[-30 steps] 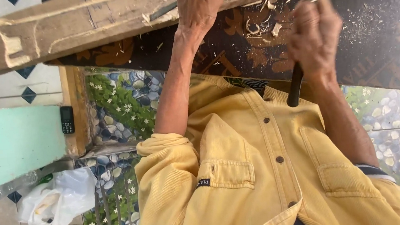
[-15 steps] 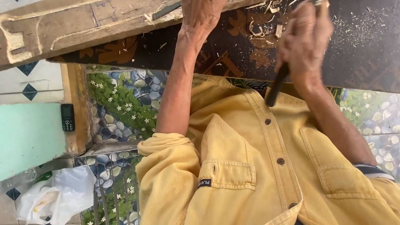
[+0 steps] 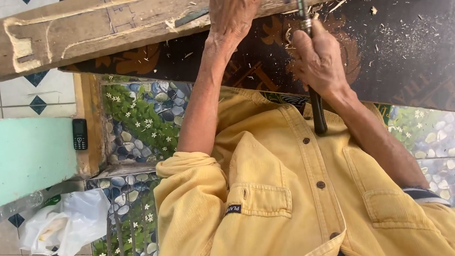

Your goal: Carving a wooden plank using a hammer and chisel to create a specific shape.

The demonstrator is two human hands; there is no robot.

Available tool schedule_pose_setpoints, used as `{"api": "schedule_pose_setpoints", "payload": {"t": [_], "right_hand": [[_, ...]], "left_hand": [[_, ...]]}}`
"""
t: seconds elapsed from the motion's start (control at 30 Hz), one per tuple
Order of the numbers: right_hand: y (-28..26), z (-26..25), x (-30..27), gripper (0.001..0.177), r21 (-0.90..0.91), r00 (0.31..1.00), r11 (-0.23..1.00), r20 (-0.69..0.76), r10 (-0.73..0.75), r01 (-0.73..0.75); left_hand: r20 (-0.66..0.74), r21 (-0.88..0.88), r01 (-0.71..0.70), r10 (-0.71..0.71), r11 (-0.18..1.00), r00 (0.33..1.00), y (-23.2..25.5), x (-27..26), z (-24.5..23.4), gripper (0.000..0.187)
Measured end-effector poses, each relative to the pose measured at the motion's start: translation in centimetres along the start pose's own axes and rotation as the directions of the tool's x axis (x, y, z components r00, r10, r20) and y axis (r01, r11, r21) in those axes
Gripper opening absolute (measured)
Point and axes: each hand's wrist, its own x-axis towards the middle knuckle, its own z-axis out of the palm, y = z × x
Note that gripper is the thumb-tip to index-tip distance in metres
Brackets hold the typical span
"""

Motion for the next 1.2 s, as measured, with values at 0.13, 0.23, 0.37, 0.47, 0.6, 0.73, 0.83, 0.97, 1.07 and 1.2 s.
{"api": "schedule_pose_setpoints", "payload": {"t": [0.13, 0.23, 0.37, 0.47, 0.6, 0.73, 0.83, 0.97, 1.07, 1.2], "right_hand": [[-2.0, -1.3, -0.9, 0.019, 0.06, 0.971, 0.969, 0.002, 0.238, -0.238], [-0.1, -3.7, -0.8, 0.028, 0.071, 0.991, 0.997, -0.128, -0.032, 0.041], [-0.3, -0.3, 0.1, 0.01, -0.052, 0.978, 0.996, -0.202, 0.06, -0.072], [-0.4, -0.1, 0.0, 0.02, 0.009, 0.983, 0.991, 0.134, 0.129, -0.131], [0.0, -2.3, -1.2, 0.023, 0.051, 0.998, 0.997, -0.029, 0.051, -0.049], [-1.5, 0.0, 0.6, 0.008, -0.045, 0.969, 0.972, -0.105, 0.226, -0.231], [-1.3, 0.4, 0.2, 0.018, 0.045, 0.977, 0.986, 0.15, 0.155, -0.163], [-1.2, -1.7, -0.7, 0.014, 0.069, 0.983, 0.981, 0.051, 0.176, -0.179], [-0.8, -1.4, 0.0, 0.024, 0.141, 0.99, 0.986, -0.122, -0.073, 0.09], [-1.5, 1.3, 0.1, 0.024, 0.063, 0.971, 0.971, -0.06, 0.233, -0.229]], "left_hand": [[0.057, 0.056, 0.0, -0.003, 0.998, 0.998, -0.5, -1.1, 1.5, 0.069], [-0.004, 0.147, -0.042, 0.043, 0.988, 0.999, -0.3, -0.7, 1.0, 0.063], [-0.003, 0.11, -0.004, 0.004, 0.994, 1.0, -0.2, -0.4, 0.2, 0.059], [-0.017, -0.013, -0.054, 0.054, 0.998, 0.998, 0.0, 0.6, -1.2, 0.021], [0.042, 0.026, 0.011, -0.012, 1.0, 0.999, 0.2, -0.9, -0.1, 0.042], [-0.036, 0.017, 0.056, -0.055, 0.998, 0.998, -1.1, -0.9, 2.2, 0.036], [-0.032, -0.005, -0.019, 0.019, 1.0, 0.999, -0.9, -0.1, 0.1, 0.051], [0.077, 0.003, 0.029, -0.029, 1.0, 0.997, -0.2, 0.0, -1.6, 0.058], [-0.07, 0.001, 0.007, -0.007, 1.0, 0.998, -0.5, 0.2, -0.6, 0.058], [0.001, -0.002, 0.02, -0.02, 1.0, 1.0, -0.4, 0.3, -1.5, 0.042]]}}
